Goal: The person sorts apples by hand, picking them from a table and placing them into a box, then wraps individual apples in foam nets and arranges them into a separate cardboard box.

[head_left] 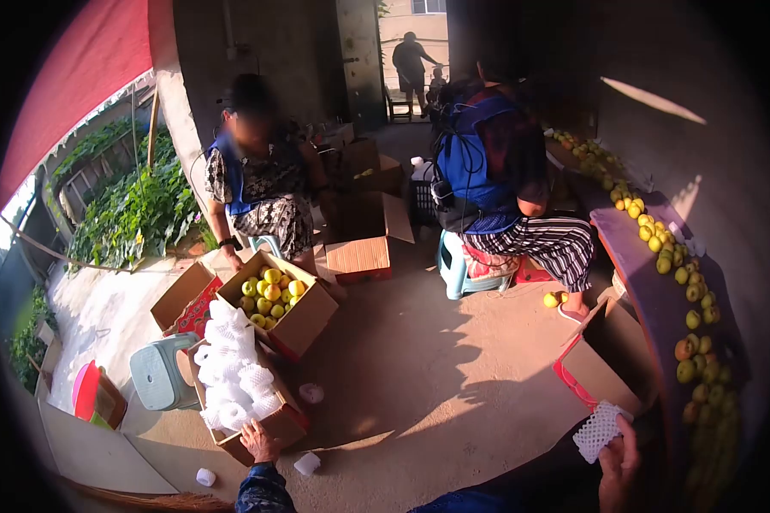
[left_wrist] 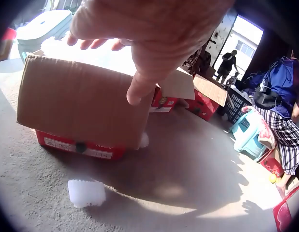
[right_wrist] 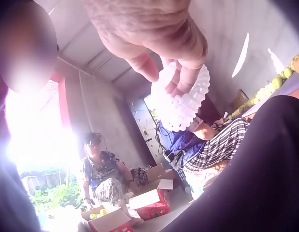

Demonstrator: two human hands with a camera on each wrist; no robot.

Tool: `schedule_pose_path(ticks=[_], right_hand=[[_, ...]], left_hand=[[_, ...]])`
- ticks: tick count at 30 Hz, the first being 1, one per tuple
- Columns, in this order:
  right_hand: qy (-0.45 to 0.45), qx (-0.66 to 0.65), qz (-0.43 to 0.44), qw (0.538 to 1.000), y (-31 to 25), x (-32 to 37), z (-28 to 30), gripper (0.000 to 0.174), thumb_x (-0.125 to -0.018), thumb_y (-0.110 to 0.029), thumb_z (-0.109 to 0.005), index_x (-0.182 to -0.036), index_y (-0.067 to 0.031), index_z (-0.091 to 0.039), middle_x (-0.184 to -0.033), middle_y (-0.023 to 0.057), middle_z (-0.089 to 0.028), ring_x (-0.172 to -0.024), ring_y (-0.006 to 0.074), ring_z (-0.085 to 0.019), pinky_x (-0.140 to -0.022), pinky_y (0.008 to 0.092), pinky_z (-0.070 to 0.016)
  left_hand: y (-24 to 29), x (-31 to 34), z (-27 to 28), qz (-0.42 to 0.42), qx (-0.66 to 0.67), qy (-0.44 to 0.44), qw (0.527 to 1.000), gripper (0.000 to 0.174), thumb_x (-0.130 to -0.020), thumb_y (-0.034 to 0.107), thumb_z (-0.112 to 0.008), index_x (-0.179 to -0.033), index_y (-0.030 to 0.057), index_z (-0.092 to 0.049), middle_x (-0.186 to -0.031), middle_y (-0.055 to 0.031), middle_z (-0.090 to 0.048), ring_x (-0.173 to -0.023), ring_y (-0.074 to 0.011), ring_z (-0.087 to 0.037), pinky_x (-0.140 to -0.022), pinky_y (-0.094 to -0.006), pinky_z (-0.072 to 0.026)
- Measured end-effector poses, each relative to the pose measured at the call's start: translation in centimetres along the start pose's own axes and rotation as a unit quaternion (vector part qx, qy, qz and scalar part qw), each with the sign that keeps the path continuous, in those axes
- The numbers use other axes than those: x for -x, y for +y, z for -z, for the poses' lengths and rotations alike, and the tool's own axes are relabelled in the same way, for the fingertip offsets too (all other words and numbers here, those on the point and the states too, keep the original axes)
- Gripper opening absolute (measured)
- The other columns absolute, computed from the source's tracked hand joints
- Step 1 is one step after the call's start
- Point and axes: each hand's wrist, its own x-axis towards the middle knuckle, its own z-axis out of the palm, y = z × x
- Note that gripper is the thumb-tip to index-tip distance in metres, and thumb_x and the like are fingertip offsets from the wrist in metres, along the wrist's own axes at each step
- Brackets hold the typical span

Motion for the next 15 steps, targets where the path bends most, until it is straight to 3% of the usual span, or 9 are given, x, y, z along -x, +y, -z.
schedule_pose_path(ticks=[1,2,3,7,8,11,13,15], right_hand=[[0.010,-0.012,0.012,1.000,0.9,-0.2,-0.1,0.047,-0.090,-0.003,-0.052,-0.136,-0.0078,-0.047,-0.122,0.0175,-0.057,-0.114,0.0260,-0.055,-0.093,0.0352,-0.0452],[0.016,-0.022,0.025,0.999,1.1,-0.3,-0.4,0.047,-0.090,-0.003,-0.052,-0.137,-0.0076,-0.047,-0.123,0.0175,-0.057,-0.114,0.0258,-0.055,-0.093,0.0350,-0.0452],[0.018,-0.029,0.039,0.999,1.2,-0.4,-0.6,0.048,-0.089,-0.002,-0.052,-0.137,-0.0074,-0.046,-0.123,0.0175,-0.057,-0.113,0.0256,-0.055,-0.093,0.0347,-0.0451],[0.011,-0.029,0.144,0.989,2.0,-1.1,-1.5,0.048,-0.086,0.003,-0.052,-0.133,-0.0074,-0.050,-0.122,0.0117,-0.055,-0.109,0.0236,-0.055,-0.093,0.0320,-0.0442],[0.004,-0.029,0.138,0.990,1.1,-0.9,-1.6,0.047,-0.084,0.005,-0.052,-0.130,-0.0070,-0.052,-0.121,0.0099,-0.054,-0.107,0.0235,-0.054,-0.092,0.0316,-0.0440],[-0.012,0.001,0.114,0.993,-0.2,-0.3,-1.8,0.044,-0.084,0.002,-0.053,-0.127,-0.0063,-0.053,-0.119,0.0104,-0.054,-0.107,0.0241,-0.054,-0.091,0.0327,-0.0439],[-0.014,0.039,0.092,0.995,-0.9,0.3,-1.9,0.040,-0.085,0.000,-0.053,-0.125,-0.0051,-0.054,-0.118,0.0109,-0.054,-0.108,0.0242,-0.054,-0.091,0.0329,-0.0435],[-0.017,0.046,0.093,0.994,-1.3,0.4,-2.0,0.037,-0.085,-0.003,-0.053,-0.122,-0.0042,-0.055,-0.118,0.0110,-0.055,-0.108,0.0240,-0.053,-0.092,0.0329,-0.0430]], left_hand=[[-1.0,-1.2,-1.4,-0.009,-0.017,0.004,1.000,0.087,-0.065,0.029,-0.077,-0.137,-0.0006,-0.037,-0.135,-0.0235,-0.043,-0.132,-0.0387,-0.034,-0.107,-0.0522,-0.0248],[-1.2,-2.1,-0.9,-0.011,-0.029,-0.062,0.998,0.077,-0.068,0.032,-0.071,-0.132,0.0004,-0.043,-0.126,-0.0214,-0.049,-0.124,-0.0375,-0.042,-0.105,-0.0531,-0.0270],[-1.9,-3.1,-3.1,-0.014,-0.020,0.021,0.999,0.063,-0.074,0.032,-0.066,-0.127,0.0027,-0.049,-0.119,-0.0187,-0.053,-0.116,-0.0357,-0.048,-0.102,-0.0521,-0.0297],[-3.5,-5.8,-4.8,-0.006,-0.094,-0.015,0.995,0.034,-0.087,0.026,-0.050,-0.117,0.0124,-0.060,-0.118,-0.0151,-0.055,-0.112,-0.0339,-0.051,-0.099,-0.0506,-0.0330],[-3.6,-6.0,-5.4,-0.012,-0.093,0.036,0.995,0.027,-0.089,0.026,-0.047,-0.106,0.0130,-0.063,-0.113,-0.0139,-0.058,-0.108,-0.0331,-0.054,-0.097,-0.0502,-0.0350],[-4.0,-7.8,-6.0,-0.002,-0.042,-0.006,0.999,0.021,-0.089,0.026,-0.046,-0.097,0.0116,-0.060,-0.106,-0.0164,-0.060,-0.102,-0.0370,-0.060,-0.090,-0.0525,-0.0395],[-3.8,-8.0,-5.4,-0.012,-0.036,-0.020,0.999,0.024,-0.078,0.023,-0.060,-0.098,0.0095,-0.058,-0.102,-0.0174,-0.063,-0.098,-0.0346,-0.062,-0.090,-0.0491,-0.0432],[-3.4,-7.6,-5.6,-0.021,-0.051,0.009,0.998,0.029,-0.073,0.020,-0.065,-0.098,0.0082,-0.058,-0.103,-0.0171,-0.062,-0.101,-0.0351,-0.060,-0.089,-0.0467,-0.0447]])
